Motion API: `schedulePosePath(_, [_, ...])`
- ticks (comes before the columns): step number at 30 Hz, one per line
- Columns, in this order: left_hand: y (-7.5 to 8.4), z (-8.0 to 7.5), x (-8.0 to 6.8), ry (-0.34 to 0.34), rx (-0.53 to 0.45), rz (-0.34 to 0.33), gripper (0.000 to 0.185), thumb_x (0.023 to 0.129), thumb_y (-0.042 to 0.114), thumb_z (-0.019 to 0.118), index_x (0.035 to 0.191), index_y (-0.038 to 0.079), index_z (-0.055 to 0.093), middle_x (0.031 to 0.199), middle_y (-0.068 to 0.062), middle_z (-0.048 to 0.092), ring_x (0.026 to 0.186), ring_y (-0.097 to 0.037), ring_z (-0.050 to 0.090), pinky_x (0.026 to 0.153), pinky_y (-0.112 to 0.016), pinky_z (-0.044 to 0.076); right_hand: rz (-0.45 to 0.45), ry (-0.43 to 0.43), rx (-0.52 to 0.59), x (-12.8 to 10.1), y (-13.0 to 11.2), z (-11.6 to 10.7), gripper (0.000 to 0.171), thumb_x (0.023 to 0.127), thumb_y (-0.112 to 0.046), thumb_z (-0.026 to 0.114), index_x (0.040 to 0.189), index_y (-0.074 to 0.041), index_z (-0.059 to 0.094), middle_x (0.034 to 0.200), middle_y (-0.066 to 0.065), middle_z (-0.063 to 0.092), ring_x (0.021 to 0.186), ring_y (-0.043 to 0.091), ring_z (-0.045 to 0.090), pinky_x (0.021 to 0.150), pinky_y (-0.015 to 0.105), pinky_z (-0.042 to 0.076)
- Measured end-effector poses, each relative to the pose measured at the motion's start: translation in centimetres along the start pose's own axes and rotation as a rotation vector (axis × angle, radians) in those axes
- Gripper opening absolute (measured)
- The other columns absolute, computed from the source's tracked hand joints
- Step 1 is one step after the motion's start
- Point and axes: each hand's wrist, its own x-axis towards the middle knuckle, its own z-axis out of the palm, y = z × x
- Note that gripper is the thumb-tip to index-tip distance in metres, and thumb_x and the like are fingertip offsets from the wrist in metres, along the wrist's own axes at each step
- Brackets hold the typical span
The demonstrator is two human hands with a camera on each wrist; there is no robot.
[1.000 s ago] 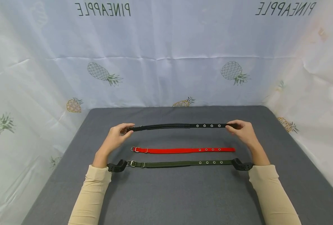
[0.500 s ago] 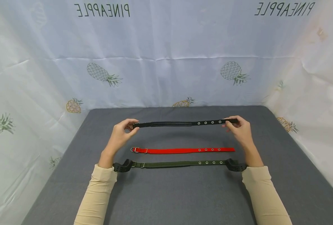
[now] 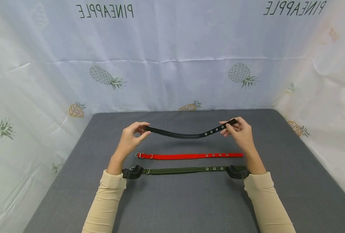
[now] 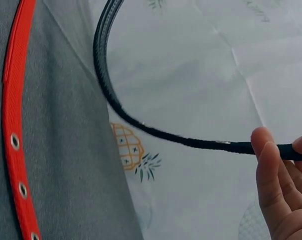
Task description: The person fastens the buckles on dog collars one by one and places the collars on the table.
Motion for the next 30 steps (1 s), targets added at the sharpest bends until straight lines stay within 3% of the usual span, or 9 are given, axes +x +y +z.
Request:
schedulePosePath(3, [0.4, 0.2, 0.1, -0.022, -0.124, -0.031, 0.029, 0.082, -0.002, 0.072, 0.111, -0.003, 0.066, 0.085, -0.014, 0.06, 0.075, 0.0, 0.052, 0.072, -0.012, 0.049, -0.002, -0.014, 0.022, 0.0, -0.3, 0.6, 0.011, 0.094, 0.003, 0.055, 0.101, 0.009, 0.049, 0.095, -0.014, 0.075, 0.062, 0.003, 0.068, 0.059, 0.018, 0.056])
schedulePosePath(8, [1.0, 0.6, 0.3, -0.048, -0.294, -0.082, 0.028, 0.084, -0.005, 0.068, 0.112, -0.007, 0.064, 0.086, -0.001, 0.057, 0.077, 0.002, 0.052, 0.071, -0.012, 0.046, -0.026, -0.062, 0.055, -0.1, -0.7, 1.3, 0.019, 0.092, 0.007, 0.055, 0.11, 0.013, 0.05, 0.098, -0.011, 0.074, 0.065, 0.002, 0.067, 0.061, 0.018, 0.056])
schedulePosePath(14, [1.9, 1.4, 0.1, -0.089, -0.312, -0.071, 0.027, 0.086, -0.003, 0.067, 0.113, -0.006, 0.064, 0.089, 0.003, 0.054, 0.079, 0.001, 0.052, 0.073, -0.015, 0.048, -0.05, -0.15, -0.033, -0.1, -1.2, 2.2, 0.026, 0.092, 0.008, 0.055, 0.114, -0.006, 0.061, 0.102, -0.02, 0.07, 0.069, 0.004, 0.066, 0.064, 0.019, 0.056])
schedulePosePath(19, [2.8, 2.3, 0.2, -0.094, -0.329, -0.013, 0.024, 0.087, -0.004, 0.065, 0.111, -0.006, 0.065, 0.088, -0.007, 0.054, 0.08, -0.002, 0.05, 0.073, -0.016, 0.047, -0.036, -0.192, -0.098, -0.3, -1.8, 3.1, 0.024, 0.093, 0.006, 0.055, 0.117, 0.01, 0.057, 0.101, -0.026, 0.066, 0.069, 0.001, 0.065, 0.065, 0.017, 0.055])
schedulePosePath(24, [3.7, 3.1, 0.2, -0.091, -0.367, 0.022, 0.023, 0.087, -0.001, 0.066, 0.11, -0.006, 0.066, 0.094, -0.013, 0.056, 0.084, -0.003, 0.049, 0.077, -0.015, 0.049, 0.011, -0.209, -0.129, -0.5, -2.3, 3.8, 0.027, 0.093, 0.005, 0.056, 0.118, 0.015, 0.057, 0.097, -0.028, 0.066, 0.067, 0.001, 0.064, 0.064, 0.018, 0.054])
schedulePosePath(30, [4.6, 4.1, 0.0, -0.079, -0.452, 0.055, 0.024, 0.089, 0.003, 0.066, 0.11, -0.008, 0.065, 0.104, -0.001, 0.055, 0.09, -0.005, 0.047, 0.083, -0.017, 0.048, 0.058, -0.253, -0.171, -0.8, -2.9, 4.9, 0.027, 0.092, 0.002, 0.059, 0.117, 0.012, 0.059, 0.093, -0.028, 0.065, 0.064, 0.01, 0.064, 0.064, 0.02, 0.055])
